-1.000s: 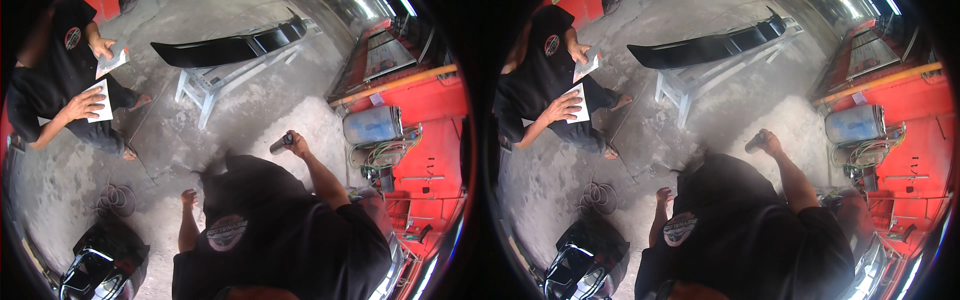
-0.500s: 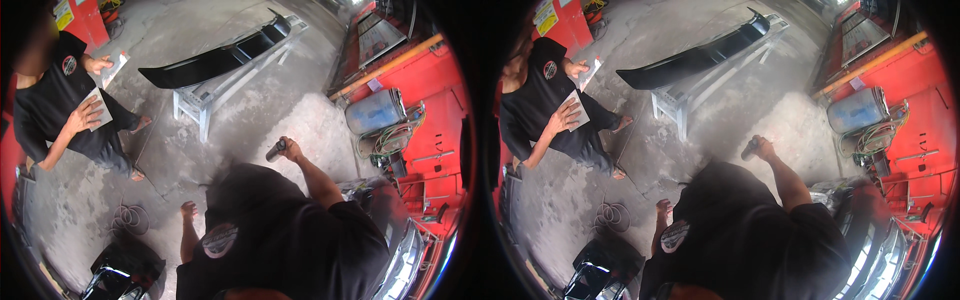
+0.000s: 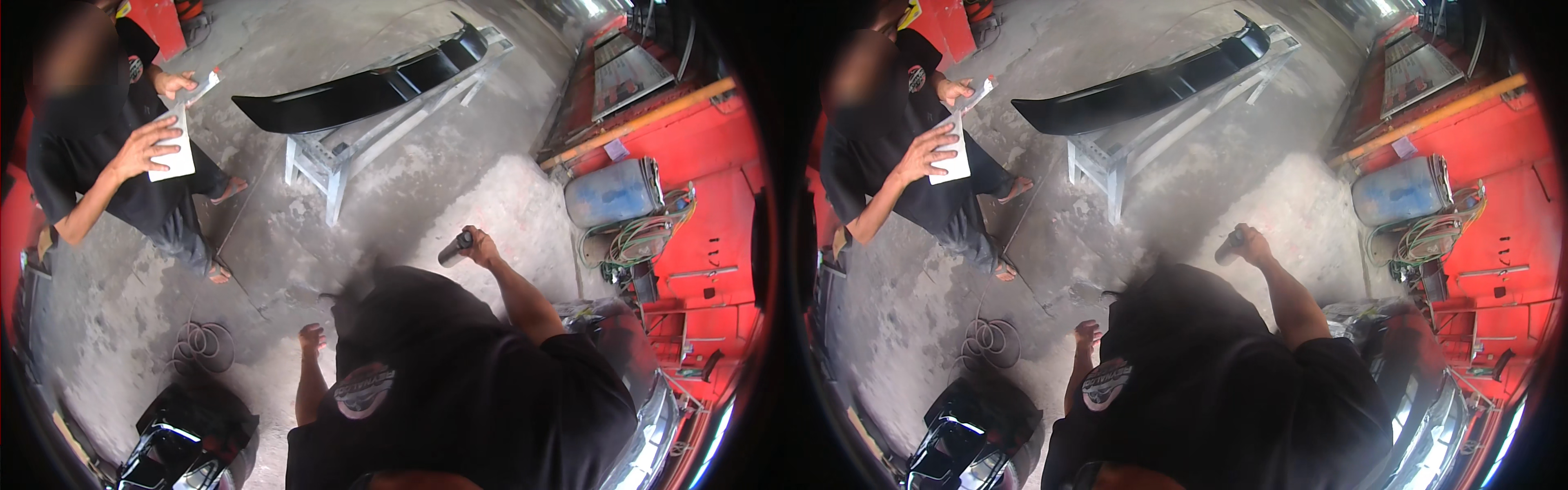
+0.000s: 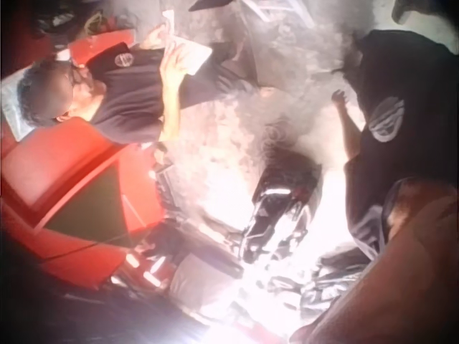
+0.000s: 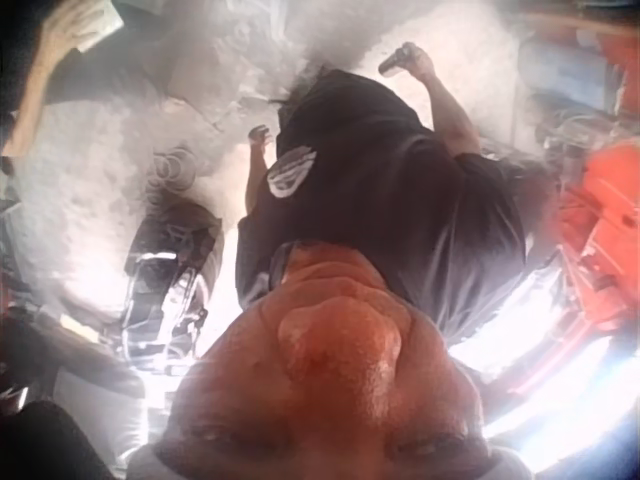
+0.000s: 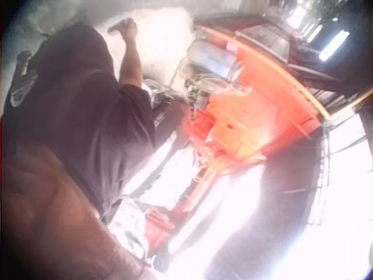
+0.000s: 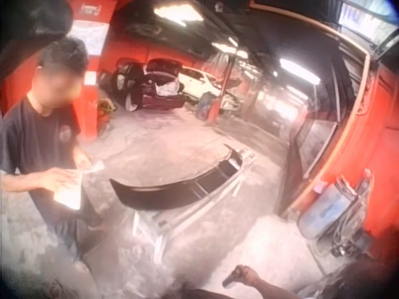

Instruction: The person scrubs the rear window and trunk of a black car using a sponge and a purple cloth, repeatedly dipping the sponge into a bucket of water. The person then walks to a workbench to pick up a spray bottle and returns to the car to spray the surface.

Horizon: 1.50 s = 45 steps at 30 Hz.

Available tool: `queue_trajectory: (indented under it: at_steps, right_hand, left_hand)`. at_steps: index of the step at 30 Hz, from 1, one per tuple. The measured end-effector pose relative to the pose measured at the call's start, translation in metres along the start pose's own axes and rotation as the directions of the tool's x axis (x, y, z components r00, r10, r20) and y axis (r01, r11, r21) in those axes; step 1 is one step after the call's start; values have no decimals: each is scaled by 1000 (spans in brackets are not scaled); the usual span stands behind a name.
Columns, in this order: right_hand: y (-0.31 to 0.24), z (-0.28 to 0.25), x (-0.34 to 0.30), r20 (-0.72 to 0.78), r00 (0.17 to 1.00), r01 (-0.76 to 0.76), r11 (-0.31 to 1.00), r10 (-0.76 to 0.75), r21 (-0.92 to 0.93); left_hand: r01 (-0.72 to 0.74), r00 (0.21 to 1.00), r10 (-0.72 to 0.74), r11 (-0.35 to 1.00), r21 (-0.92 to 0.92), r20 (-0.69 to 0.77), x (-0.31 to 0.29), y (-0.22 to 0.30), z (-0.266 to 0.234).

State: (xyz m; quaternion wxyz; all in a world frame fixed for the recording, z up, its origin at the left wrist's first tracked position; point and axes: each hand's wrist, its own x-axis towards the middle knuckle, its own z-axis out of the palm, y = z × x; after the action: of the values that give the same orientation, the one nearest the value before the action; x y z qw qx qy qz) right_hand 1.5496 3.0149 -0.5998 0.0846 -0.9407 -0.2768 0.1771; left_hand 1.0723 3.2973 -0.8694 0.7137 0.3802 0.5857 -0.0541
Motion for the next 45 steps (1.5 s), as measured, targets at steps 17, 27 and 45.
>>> queue_trajectory:
  at_steps: [17, 27, 45]
  right_hand:
    - [-16, 8, 12, 39, 999, 16, 997, -19, 73]
    - [-12, 26, 19, 28, 1000, 1, 997, -3, 72]
    - [10, 41, 2, 58, 990, -133, 984, 127, 116]
  left_hand:
    - [48, 997, -45, 998, 49, -68, -21, -1, -15]
    - [-80, 995, 82, 996, 35, -55, -20, 14, -32]
    - [-211, 977, 186, 916, 341, 106, -15, 21, -24]
